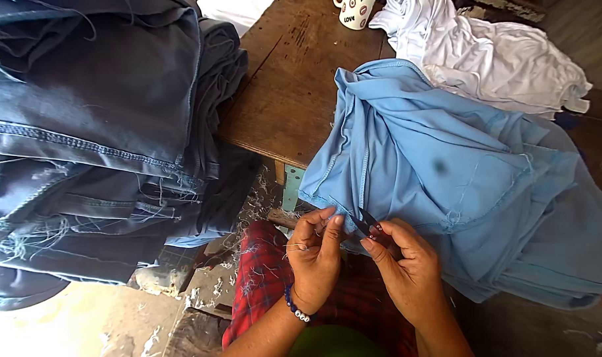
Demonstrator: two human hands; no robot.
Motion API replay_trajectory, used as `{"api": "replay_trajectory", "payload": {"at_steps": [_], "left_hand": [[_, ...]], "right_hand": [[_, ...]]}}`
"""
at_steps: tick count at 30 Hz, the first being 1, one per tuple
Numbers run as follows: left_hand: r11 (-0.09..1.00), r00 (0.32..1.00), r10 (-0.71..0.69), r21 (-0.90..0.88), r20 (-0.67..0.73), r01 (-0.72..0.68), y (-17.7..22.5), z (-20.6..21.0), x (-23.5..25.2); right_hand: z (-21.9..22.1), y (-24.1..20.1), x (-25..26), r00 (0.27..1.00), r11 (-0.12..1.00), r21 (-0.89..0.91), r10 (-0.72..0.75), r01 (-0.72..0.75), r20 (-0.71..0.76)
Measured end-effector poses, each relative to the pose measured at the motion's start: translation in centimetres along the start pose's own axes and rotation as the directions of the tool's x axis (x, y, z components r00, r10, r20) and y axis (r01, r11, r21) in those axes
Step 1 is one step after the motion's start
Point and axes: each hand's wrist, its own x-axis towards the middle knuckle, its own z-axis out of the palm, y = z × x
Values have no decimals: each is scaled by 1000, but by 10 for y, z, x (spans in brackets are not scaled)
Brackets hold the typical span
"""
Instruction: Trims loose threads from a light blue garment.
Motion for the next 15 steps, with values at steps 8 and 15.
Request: {"api": "replay_trajectory", "payload": {"at_steps": [8, 15], "left_hand": [[997, 999, -53, -52, -7, 52, 3, 1, 4], [997, 996, 63, -38, 64, -61, -3, -4, -2]], "right_hand": [[8, 2, 0, 1000, 993, -114, -12, 13, 7], [15, -2, 6, 999, 972, -229, -47, 42, -17]]}}
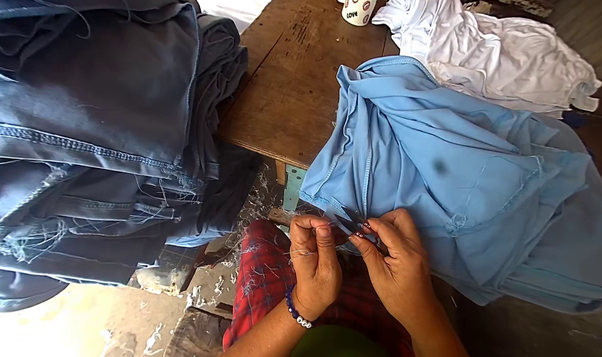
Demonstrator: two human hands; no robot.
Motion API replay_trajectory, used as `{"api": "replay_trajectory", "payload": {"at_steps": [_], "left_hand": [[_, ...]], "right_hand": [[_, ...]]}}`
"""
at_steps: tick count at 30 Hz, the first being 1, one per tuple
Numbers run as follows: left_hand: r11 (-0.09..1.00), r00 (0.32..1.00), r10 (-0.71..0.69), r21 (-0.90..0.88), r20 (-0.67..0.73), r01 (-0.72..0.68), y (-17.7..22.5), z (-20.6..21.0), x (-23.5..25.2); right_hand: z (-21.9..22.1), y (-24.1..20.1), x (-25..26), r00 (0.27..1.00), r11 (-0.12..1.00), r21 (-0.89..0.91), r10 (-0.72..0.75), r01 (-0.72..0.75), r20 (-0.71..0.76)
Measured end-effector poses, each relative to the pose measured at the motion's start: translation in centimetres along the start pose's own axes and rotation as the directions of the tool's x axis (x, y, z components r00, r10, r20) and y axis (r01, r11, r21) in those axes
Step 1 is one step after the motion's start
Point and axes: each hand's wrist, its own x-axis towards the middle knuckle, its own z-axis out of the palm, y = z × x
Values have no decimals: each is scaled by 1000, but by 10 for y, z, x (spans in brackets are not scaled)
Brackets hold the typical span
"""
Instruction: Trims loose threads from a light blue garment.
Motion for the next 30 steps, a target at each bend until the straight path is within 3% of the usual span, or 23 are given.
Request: {"api": "replay_trajectory", "payload": {"at_steps": [5, 7, 10, 12, 15, 21, 30], "left_hand": [[999, 998, 41, -14, 46, -40, -2, -2, -2], [998, 998, 14, -62, 57, -11, -1, -1, -1], [989, 996, -85, -126, -8, 84, 4, 2, 3], [978, 990, -136, -162, -35, 129, 6, 1, 5], [973, 987, -158, -177, -38, 149, 9, 3, 6], [994, 997, -73, -79, -11, 72, 9, 3, 6], [999, 999, -29, -36, 31, 30, 11, 1, 4]], "right_hand": [[1, -2, 3, 999, 1000, -29, -13, 11, -36], [-1, 0, 4, 998, 990, 129, 52, -49, -19], [-8, 6, 6, 988, 889, 431, 139, -153, 62], [-13, 7, 7, 981, 850, 490, 151, -191, 119], [-15, 7, 7, 977, 872, 448, 143, -199, 155], [-10, 3, 9, 982, 906, 385, 139, -178, 127], [-9, 2, 11, 989, 893, 427, 104, -140, 105]]}}
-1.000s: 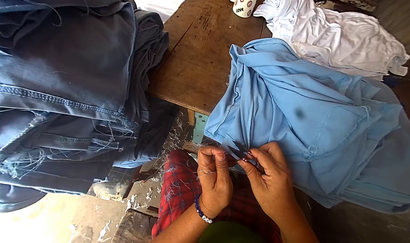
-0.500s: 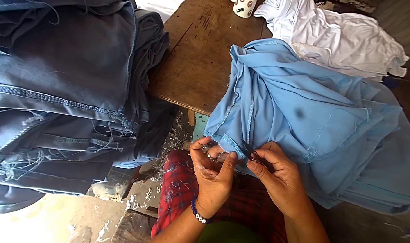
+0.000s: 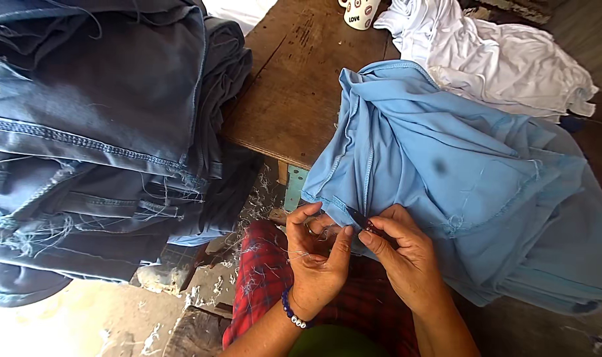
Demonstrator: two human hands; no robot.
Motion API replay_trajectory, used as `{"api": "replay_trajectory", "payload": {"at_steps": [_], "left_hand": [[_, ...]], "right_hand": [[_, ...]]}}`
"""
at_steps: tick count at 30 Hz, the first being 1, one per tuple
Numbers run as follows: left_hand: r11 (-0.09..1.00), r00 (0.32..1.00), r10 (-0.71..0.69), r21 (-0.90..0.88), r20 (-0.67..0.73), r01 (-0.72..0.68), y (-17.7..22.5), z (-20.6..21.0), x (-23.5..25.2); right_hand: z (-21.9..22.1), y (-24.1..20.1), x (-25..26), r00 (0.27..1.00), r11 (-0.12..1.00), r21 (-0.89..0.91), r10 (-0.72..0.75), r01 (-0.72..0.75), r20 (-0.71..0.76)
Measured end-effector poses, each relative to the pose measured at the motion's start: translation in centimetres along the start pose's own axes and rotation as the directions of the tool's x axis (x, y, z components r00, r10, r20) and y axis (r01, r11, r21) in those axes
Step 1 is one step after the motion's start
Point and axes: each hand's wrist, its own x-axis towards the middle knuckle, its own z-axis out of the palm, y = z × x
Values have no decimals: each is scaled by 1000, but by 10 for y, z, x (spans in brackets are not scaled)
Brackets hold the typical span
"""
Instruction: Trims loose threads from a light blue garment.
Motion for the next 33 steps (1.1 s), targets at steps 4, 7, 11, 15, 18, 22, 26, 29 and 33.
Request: {"api": "replay_trajectory", "payload": {"at_steps": [4, 7, 11, 15, 18, 22, 26, 29, 33], "left_hand": [[1000, 1000, -3, 11, 6, 3, 0, 0, -1], [999, 999, -42, -30, -13, 42, 1, -1, -3], [976, 987, -155, -162, -47, 146, 9, -1, -2], [949, 977, -210, -248, -36, 195, 18, -2, 0], [962, 983, -181, -208, 8, 179, 20, -2, 1], [990, 986, -138, 4, -91, 139, 17, 3, 4], [973, 966, -225, -81, -130, 216, 23, 3, 8], [958, 961, -251, -171, -118, 229, 27, 2, 8], [946, 985, -173, -284, -21, 160, 27, -3, 5]], "right_hand": [[0, 0, 0, 1000, 1000, 15, 5, -5, -5], [0, 1, 0, 1000, 997, 71, 19, -17, -20], [0, 9, -3, 1000, 979, 205, -9, 10, -10], [4, 23, -13, 991, 989, 82, -120, 124, -50], [14, 31, -19, 977, 972, -179, -176, 153, -122], [27, 37, -19, 938, 930, -321, -262, 182, -227], [25, 38, -20, 896, 930, -234, -344, 284, -280], [23, 37, -23, 865, 923, -181, -383, 340, -325], [18, 33, -24, 820, 897, -201, -441, 393, -364]]}}
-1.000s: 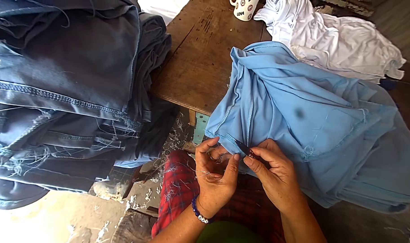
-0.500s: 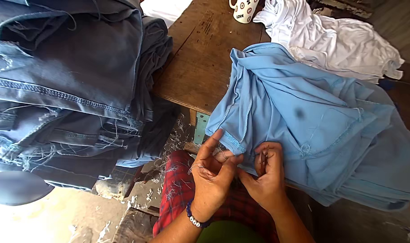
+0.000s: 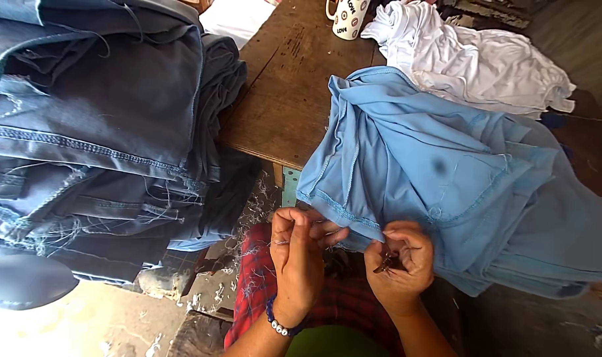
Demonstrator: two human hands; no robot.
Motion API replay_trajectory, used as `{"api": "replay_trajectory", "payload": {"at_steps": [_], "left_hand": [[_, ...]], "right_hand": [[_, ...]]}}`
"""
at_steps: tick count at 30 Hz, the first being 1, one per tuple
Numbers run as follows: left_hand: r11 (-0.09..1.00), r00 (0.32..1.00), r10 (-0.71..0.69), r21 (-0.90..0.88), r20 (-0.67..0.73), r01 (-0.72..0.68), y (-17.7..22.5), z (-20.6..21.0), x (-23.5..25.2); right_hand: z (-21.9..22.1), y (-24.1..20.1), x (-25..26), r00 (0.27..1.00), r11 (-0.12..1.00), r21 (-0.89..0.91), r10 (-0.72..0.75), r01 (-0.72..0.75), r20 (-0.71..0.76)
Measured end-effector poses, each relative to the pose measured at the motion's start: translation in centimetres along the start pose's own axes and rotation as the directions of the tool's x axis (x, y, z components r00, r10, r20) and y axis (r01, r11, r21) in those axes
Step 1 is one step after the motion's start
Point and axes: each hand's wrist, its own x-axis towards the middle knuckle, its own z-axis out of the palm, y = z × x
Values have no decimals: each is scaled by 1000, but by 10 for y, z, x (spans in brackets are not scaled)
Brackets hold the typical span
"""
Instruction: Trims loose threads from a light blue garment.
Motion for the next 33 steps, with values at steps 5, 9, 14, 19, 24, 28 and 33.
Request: {"api": "replay_trajectory", "payload": {"at_steps": [5, 9, 14, 19, 24, 28, 33], "left_hand": [[981, 988, 55, 176, 144, -81, 2, 0, -3], [829, 964, 181, 498, 194, -256, -5, -3, 1], [401, 820, 377, 723, 430, -563, 0, -11, 21], [601, 857, 84, 660, 509, -450, 13, -9, 51], [820, 875, -181, 561, 450, -119, 7, -22, 71], [817, 822, -128, 529, 555, -231, -6, -28, 75], [736, 836, -36, 580, 548, -349, -20, -19, 74]], "right_hand": [[-4, -8, 5, 998, 995, -81, -60, 62, 28], [-5, -10, 8, 995, 980, -169, -96, 101, 37], [-13, -14, 25, 990, 971, -209, -99, 118, 96], [-27, -6, 66, 942, 974, -6, 220, -226, 252], [-22, 8, 90, 662, 625, 221, 680, -748, 316], [-22, 10, 92, 623, 573, 247, 696, -782, 357], [-23, 13, 91, 617, 573, 238, 687, -785, 384]]}}
